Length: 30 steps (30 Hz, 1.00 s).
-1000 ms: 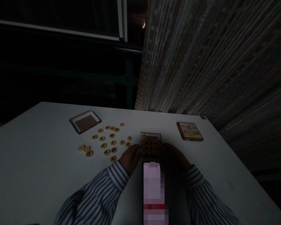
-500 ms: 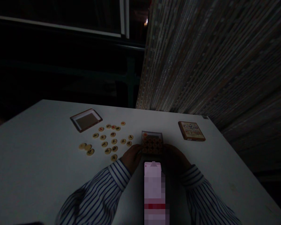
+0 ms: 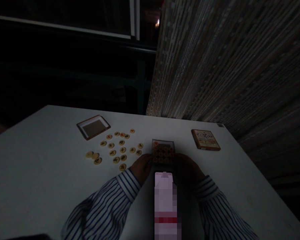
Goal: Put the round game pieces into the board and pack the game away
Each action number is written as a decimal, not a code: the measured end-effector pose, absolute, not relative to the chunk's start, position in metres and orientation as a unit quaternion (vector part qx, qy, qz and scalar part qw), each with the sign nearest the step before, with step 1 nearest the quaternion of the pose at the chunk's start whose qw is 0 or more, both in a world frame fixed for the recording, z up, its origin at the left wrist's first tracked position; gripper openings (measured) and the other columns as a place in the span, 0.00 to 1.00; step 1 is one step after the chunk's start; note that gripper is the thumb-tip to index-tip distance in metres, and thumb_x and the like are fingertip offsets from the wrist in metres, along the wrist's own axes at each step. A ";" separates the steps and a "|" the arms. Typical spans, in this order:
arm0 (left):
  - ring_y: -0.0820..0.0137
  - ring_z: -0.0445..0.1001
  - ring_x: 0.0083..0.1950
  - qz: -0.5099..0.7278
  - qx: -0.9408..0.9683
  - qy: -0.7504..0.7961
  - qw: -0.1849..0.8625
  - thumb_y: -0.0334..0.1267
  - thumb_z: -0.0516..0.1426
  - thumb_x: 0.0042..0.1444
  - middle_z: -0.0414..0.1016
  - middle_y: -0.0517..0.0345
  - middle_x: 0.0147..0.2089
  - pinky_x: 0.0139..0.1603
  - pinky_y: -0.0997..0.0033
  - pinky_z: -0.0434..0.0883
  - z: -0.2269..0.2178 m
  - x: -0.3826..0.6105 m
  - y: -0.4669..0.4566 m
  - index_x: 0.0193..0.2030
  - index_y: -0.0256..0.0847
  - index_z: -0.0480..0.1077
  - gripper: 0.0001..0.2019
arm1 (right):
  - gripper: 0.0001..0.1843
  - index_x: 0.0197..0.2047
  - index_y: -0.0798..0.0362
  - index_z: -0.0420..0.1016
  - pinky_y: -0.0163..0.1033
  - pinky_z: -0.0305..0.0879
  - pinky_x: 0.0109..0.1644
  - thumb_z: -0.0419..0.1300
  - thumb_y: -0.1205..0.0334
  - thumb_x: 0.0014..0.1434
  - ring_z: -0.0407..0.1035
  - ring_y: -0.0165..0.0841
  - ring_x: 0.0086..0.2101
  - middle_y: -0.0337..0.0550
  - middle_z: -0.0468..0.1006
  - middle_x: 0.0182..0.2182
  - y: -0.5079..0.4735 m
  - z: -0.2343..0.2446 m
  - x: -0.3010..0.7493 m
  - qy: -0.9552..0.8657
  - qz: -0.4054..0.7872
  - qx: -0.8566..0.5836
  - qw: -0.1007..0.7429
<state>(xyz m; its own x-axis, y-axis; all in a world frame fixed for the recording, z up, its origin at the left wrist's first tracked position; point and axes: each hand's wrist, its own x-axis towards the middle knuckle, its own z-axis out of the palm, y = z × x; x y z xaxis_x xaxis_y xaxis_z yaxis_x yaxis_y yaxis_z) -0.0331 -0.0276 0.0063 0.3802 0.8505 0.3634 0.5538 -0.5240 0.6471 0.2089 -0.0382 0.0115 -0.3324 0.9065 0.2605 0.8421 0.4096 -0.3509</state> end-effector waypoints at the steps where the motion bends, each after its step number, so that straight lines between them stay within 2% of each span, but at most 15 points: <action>1: 0.66 0.70 0.47 0.343 0.803 0.438 0.215 0.30 0.48 0.53 0.72 0.46 0.45 0.49 0.63 0.69 0.006 -0.033 -0.027 0.45 0.35 0.68 0.14 | 0.18 0.48 0.53 0.68 0.46 0.64 0.50 0.52 0.64 0.53 0.66 0.38 0.46 0.49 0.73 0.45 -0.038 0.013 0.208 -0.818 0.075 -0.532 0.208; 10: 0.65 0.71 0.46 0.349 0.797 0.446 0.212 0.31 0.48 0.53 0.72 0.47 0.44 0.47 0.62 0.70 0.009 -0.032 -0.029 0.43 0.36 0.68 0.12 | 0.18 0.48 0.53 0.68 0.47 0.65 0.49 0.52 0.61 0.52 0.67 0.39 0.45 0.50 0.73 0.44 -0.038 0.012 0.209 -0.803 0.085 -0.547 0.219; 14: 0.66 0.70 0.46 0.351 0.793 0.449 0.217 0.31 0.49 0.53 0.72 0.49 0.44 0.48 0.62 0.69 0.014 -0.034 -0.028 0.44 0.38 0.68 0.12 | 0.21 0.49 0.54 0.65 0.45 0.67 0.46 0.54 0.59 0.51 0.68 0.38 0.43 0.50 0.72 0.44 -0.039 0.013 0.210 -0.784 0.119 -0.552 0.257; 19: 0.68 0.71 0.43 0.365 0.769 0.476 0.223 0.32 0.51 0.52 0.73 0.52 0.42 0.44 0.65 0.70 0.028 -0.041 -0.026 0.43 0.38 0.68 0.12 | 0.19 0.49 0.55 0.65 0.42 0.70 0.37 0.53 0.59 0.53 0.70 0.35 0.35 0.50 0.74 0.39 -0.042 0.028 0.212 -0.761 0.104 -0.571 0.290; 22: 0.68 0.71 0.43 0.358 0.768 0.482 0.222 0.33 0.50 0.52 0.73 0.53 0.42 0.45 0.66 0.69 0.042 -0.047 -0.020 0.43 0.39 0.68 0.12 | 0.17 0.46 0.54 0.66 0.42 0.69 0.37 0.52 0.57 0.54 0.70 0.35 0.34 0.48 0.74 0.36 -0.038 0.040 0.212 -0.761 0.069 -0.570 0.303; 27: 0.67 0.71 0.43 0.357 0.760 0.502 0.205 0.35 0.51 0.52 0.74 0.51 0.42 0.46 0.66 0.68 0.068 -0.069 0.008 0.42 0.37 0.70 0.12 | 0.15 0.44 0.54 0.69 0.43 0.67 0.40 0.51 0.58 0.56 0.69 0.35 0.35 0.48 0.75 0.35 -0.020 0.064 0.207 -0.798 0.047 -0.536 0.272; 30: 0.68 0.73 0.39 0.366 0.733 0.542 0.189 0.39 0.52 0.51 0.75 0.52 0.40 0.45 0.66 0.69 0.080 -0.089 0.033 0.43 0.37 0.70 0.14 | 0.14 0.44 0.54 0.70 0.43 0.66 0.41 0.51 0.61 0.56 0.69 0.35 0.37 0.47 0.75 0.37 -0.003 0.079 0.196 -0.824 0.045 -0.512 0.241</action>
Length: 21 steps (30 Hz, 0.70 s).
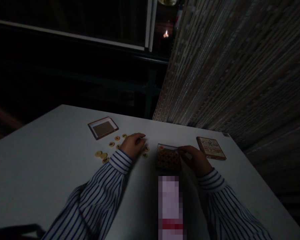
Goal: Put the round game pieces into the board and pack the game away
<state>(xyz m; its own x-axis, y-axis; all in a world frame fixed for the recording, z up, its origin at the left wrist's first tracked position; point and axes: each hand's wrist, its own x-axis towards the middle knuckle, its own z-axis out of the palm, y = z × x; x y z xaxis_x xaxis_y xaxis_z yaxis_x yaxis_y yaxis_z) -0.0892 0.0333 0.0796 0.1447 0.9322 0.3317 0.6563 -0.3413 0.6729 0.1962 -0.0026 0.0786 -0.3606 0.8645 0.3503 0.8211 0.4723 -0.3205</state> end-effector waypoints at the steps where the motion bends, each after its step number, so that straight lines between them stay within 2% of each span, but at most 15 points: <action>1: 0.67 0.73 0.39 0.360 0.725 0.556 0.190 0.40 0.52 0.51 0.75 0.52 0.40 0.44 0.66 0.70 0.082 -0.096 0.042 0.43 0.37 0.70 0.14 | 0.13 0.43 0.54 0.70 0.42 0.66 0.42 0.51 0.61 0.56 0.69 0.34 0.37 0.47 0.75 0.36 0.004 0.084 0.191 -0.828 0.042 -0.507 0.237; 9: 0.65 0.73 0.43 0.304 0.725 0.599 0.156 0.39 0.50 0.52 0.75 0.52 0.43 0.46 0.66 0.69 0.078 -0.125 0.092 0.44 0.38 0.70 0.14 | 0.14 0.41 0.54 0.73 0.38 0.65 0.41 0.52 0.61 0.54 0.70 0.33 0.36 0.44 0.76 0.37 0.060 0.110 0.147 -0.849 0.059 -0.497 0.167; 17: 0.65 0.72 0.45 0.242 0.747 0.596 0.169 0.36 0.48 0.53 0.75 0.52 0.43 0.48 0.67 0.67 0.061 -0.125 0.106 0.45 0.38 0.70 0.15 | 0.15 0.42 0.55 0.73 0.35 0.62 0.44 0.51 0.61 0.54 0.69 0.33 0.38 0.44 0.76 0.39 0.103 0.111 0.118 -0.875 0.047 -0.473 0.091; 21: 0.64 0.71 0.47 0.207 0.766 0.583 0.172 0.37 0.47 0.54 0.74 0.50 0.45 0.49 0.67 0.65 0.057 -0.124 0.108 0.45 0.38 0.70 0.16 | 0.16 0.43 0.53 0.73 0.36 0.61 0.41 0.51 0.59 0.54 0.69 0.35 0.38 0.44 0.76 0.39 0.116 0.104 0.102 -0.880 0.033 -0.473 0.028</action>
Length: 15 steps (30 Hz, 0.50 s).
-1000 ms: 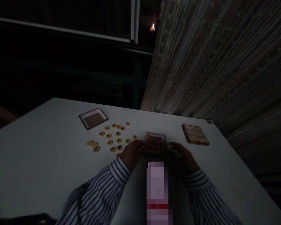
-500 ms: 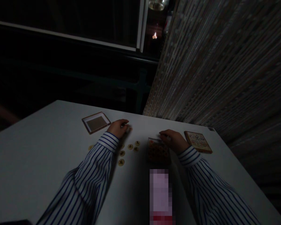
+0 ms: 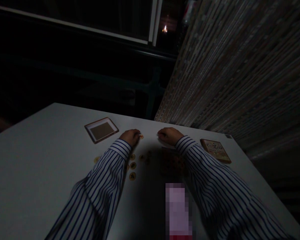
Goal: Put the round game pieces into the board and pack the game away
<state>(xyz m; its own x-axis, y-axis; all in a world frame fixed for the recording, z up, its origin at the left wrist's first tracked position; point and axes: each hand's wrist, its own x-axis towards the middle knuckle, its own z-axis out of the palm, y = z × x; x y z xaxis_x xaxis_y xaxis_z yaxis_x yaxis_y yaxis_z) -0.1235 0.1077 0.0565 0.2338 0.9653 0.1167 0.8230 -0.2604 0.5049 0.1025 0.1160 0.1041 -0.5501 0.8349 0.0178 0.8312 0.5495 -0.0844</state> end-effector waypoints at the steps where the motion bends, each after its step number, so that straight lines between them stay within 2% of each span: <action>1: 0.64 0.71 0.47 0.198 0.770 0.584 0.168 0.37 0.47 0.54 0.74 0.50 0.45 0.48 0.66 0.65 0.056 -0.123 0.108 0.45 0.39 0.70 0.16 | 0.16 0.43 0.52 0.73 0.37 0.61 0.40 0.51 0.58 0.54 0.69 0.35 0.38 0.44 0.76 0.39 0.119 0.101 0.099 -0.882 0.030 -0.471 0.012; 8: 0.64 0.71 0.46 0.157 0.771 0.597 0.153 0.37 0.46 0.55 0.74 0.50 0.45 0.47 0.67 0.65 0.051 -0.122 0.108 0.48 0.40 0.66 0.16 | 0.18 0.45 0.52 0.71 0.36 0.60 0.37 0.53 0.55 0.53 0.68 0.35 0.37 0.45 0.75 0.39 0.133 0.088 0.073 -0.891 0.032 -0.450 -0.052; 15: 0.66 0.71 0.46 0.132 0.759 0.618 0.158 0.35 0.46 0.55 0.74 0.51 0.45 0.47 0.69 0.65 0.053 -0.121 0.106 0.52 0.41 0.61 0.17 | 0.22 0.48 0.52 0.69 0.39 0.59 0.43 0.53 0.53 0.52 0.65 0.39 0.43 0.49 0.71 0.44 0.141 0.082 0.049 -0.902 0.039 -0.424 -0.075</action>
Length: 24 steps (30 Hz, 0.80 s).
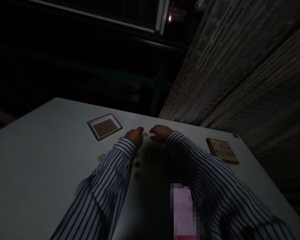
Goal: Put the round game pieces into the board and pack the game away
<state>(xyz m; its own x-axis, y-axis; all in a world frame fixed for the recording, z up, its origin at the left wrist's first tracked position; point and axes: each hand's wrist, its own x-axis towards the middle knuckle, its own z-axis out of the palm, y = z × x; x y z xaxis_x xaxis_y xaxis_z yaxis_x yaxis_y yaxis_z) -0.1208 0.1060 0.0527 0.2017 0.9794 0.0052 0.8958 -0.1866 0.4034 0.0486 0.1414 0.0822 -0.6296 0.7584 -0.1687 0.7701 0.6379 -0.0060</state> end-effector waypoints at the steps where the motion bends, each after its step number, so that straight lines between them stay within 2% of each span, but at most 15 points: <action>1: 0.66 0.71 0.46 0.126 0.758 0.620 0.160 0.35 0.46 0.55 0.74 0.50 0.45 0.46 0.69 0.65 0.053 -0.121 0.106 0.52 0.41 0.61 0.17 | 0.22 0.49 0.52 0.68 0.40 0.59 0.44 0.54 0.52 0.52 0.65 0.39 0.44 0.49 0.71 0.45 0.142 0.082 0.046 0.902 -0.039 0.423 0.076; 10: 0.63 0.71 0.46 0.126 0.761 0.615 0.162 0.32 0.46 0.53 0.73 0.45 0.44 0.46 0.66 0.65 0.053 -0.120 0.106 0.50 0.37 0.63 0.17 | 0.23 0.50 0.51 0.67 0.42 0.59 0.43 0.53 0.52 0.51 0.64 0.41 0.45 0.51 0.69 0.46 0.144 0.074 0.029 0.897 -0.028 0.433 0.079; 24: 0.64 0.72 0.44 0.111 0.769 0.615 0.138 0.32 0.46 0.53 0.74 0.46 0.43 0.44 0.68 0.66 0.051 -0.121 0.108 0.49 0.37 0.63 0.17 | 0.21 0.47 0.51 0.69 0.41 0.60 0.42 0.53 0.55 0.50 0.65 0.40 0.44 0.51 0.69 0.44 0.147 0.065 0.023 0.892 -0.030 0.447 0.067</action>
<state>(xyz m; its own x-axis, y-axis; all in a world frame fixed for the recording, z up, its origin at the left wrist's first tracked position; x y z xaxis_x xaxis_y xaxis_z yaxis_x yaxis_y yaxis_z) -0.1207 0.1081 0.0509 0.2200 0.9755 0.0008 0.9143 -0.2065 0.3485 0.0227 0.1473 0.0650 -0.5917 0.7926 -0.1473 0.8008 0.5989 0.0059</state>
